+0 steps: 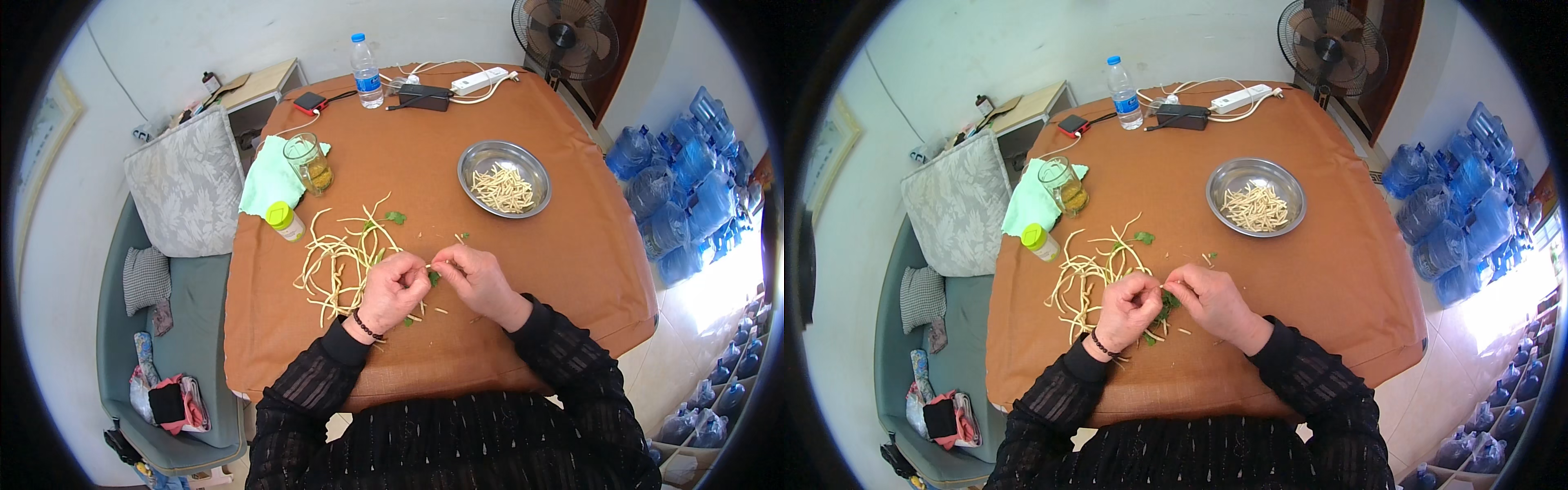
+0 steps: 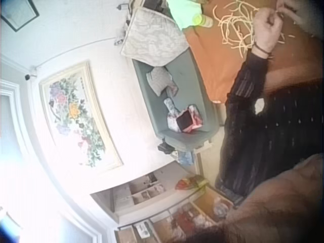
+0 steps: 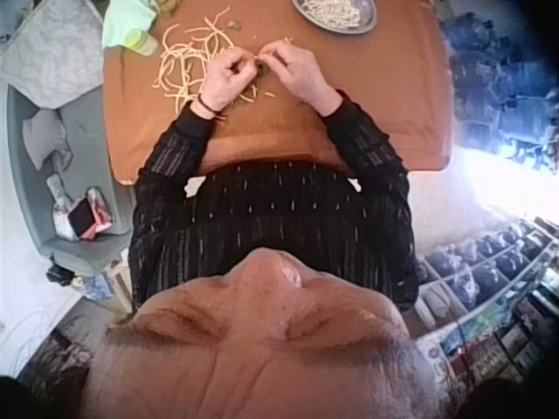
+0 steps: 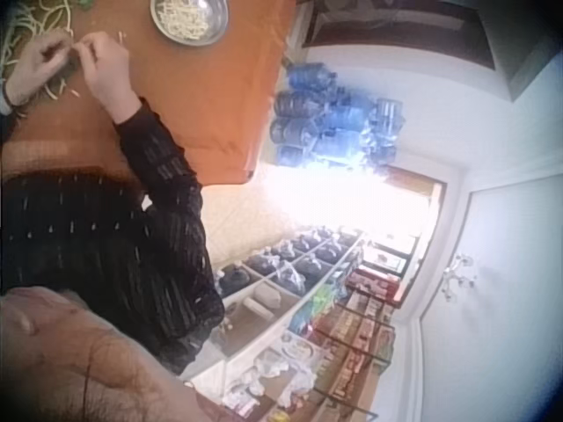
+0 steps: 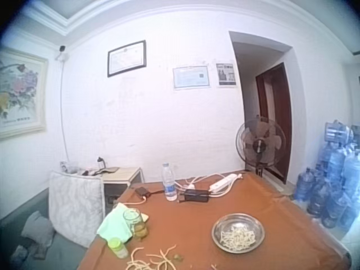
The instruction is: The person sits on the floor and manually peels fibrous strings from long, thin vegetable stems. They hold each stem with both hands, pull the fibers away, and place the cleaned pieces into a metal bowl.
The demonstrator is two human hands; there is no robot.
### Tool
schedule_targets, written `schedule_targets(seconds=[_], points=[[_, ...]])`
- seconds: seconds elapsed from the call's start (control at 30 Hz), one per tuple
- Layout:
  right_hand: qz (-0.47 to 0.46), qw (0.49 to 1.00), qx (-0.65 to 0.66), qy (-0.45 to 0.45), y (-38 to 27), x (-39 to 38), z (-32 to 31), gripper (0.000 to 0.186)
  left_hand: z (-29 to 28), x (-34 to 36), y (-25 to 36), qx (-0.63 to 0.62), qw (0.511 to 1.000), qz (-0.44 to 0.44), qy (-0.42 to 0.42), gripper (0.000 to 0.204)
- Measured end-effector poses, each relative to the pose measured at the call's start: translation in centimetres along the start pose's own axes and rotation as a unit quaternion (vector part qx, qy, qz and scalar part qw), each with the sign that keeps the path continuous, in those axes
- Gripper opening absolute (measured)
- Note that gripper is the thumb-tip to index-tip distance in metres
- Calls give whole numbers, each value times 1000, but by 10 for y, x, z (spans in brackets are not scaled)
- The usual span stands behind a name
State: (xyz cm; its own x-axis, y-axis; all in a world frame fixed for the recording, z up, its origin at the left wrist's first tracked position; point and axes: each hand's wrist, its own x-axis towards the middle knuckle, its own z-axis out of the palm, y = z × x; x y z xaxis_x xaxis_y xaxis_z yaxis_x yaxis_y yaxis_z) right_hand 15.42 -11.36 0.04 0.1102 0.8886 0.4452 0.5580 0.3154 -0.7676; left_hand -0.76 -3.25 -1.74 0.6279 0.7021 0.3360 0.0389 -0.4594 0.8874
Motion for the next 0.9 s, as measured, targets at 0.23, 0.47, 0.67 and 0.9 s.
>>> schedule_targets(seconds=[0.23,0.47,0.67,0.9], points=[[59,980,188,2,6,-4,3,11,-6,-2,5,-112,991,-47,-59,2],[201,920,313,124,27,23,-34,16,-7,1,6,-205,962,-142,-114,12],[-57,886,-370,274,69,37,-70,21,2,4,-4,-335,909,-181,-168,33],[106,991,77,28,15,10,-14,16,-2,13,-23,-600,789,-127,-39,34]])
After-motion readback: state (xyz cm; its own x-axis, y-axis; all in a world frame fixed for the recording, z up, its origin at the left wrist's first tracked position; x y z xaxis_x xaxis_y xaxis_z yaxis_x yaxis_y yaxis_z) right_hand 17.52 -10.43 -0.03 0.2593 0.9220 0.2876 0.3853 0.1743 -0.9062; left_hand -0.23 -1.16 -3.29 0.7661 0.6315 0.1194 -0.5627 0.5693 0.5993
